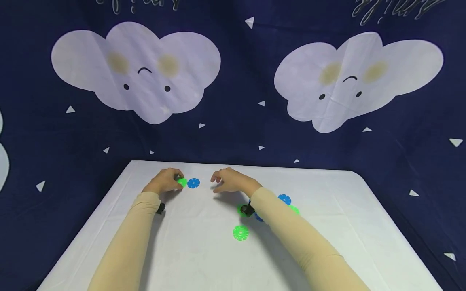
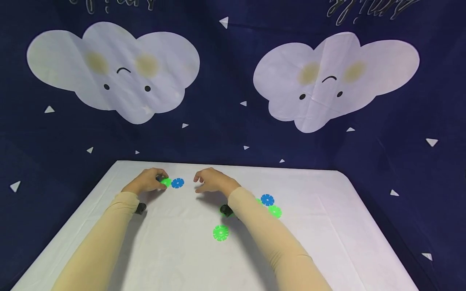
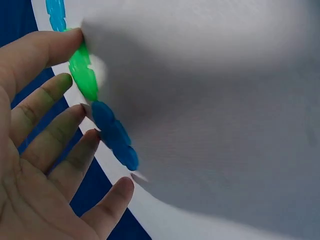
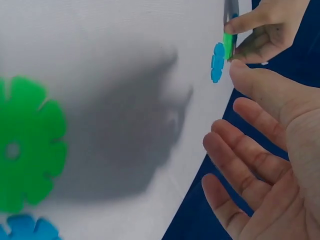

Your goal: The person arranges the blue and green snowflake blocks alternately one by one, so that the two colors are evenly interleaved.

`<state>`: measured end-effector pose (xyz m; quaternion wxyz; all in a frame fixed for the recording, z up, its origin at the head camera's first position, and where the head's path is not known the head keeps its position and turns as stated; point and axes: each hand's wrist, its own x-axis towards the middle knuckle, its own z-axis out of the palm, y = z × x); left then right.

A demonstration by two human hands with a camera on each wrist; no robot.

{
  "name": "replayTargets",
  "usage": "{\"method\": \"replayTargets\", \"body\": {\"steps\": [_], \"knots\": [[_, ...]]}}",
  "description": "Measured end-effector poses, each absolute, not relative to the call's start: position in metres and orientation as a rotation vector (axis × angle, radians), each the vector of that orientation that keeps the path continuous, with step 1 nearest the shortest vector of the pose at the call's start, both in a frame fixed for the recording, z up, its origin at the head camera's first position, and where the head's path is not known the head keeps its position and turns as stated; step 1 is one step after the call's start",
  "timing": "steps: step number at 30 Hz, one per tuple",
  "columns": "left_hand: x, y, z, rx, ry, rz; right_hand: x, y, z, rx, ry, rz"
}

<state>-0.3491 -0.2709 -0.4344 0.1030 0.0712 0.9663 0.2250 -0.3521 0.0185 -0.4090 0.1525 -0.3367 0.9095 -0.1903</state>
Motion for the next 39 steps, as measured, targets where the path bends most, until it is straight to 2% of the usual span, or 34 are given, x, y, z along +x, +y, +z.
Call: {"method": "replayTargets", "body": {"steps": [9,27,39], "knots": [[-0.352,-0.261,-0.435,0.285,2.876,0.602,-0.333,0.044,-0.405,-0.993,2.579,-0.496],[-0.359,-0.244,-0.441,0.455,2.828,0.662,-0.288,0.066,-0.404,-1.157,2.512,-0.399],[-0.361,-0.245,-0.443,0.43,2.801,0.708,-0.248,0.089,-0.416,-1.089,2.489,-0.458]]}}
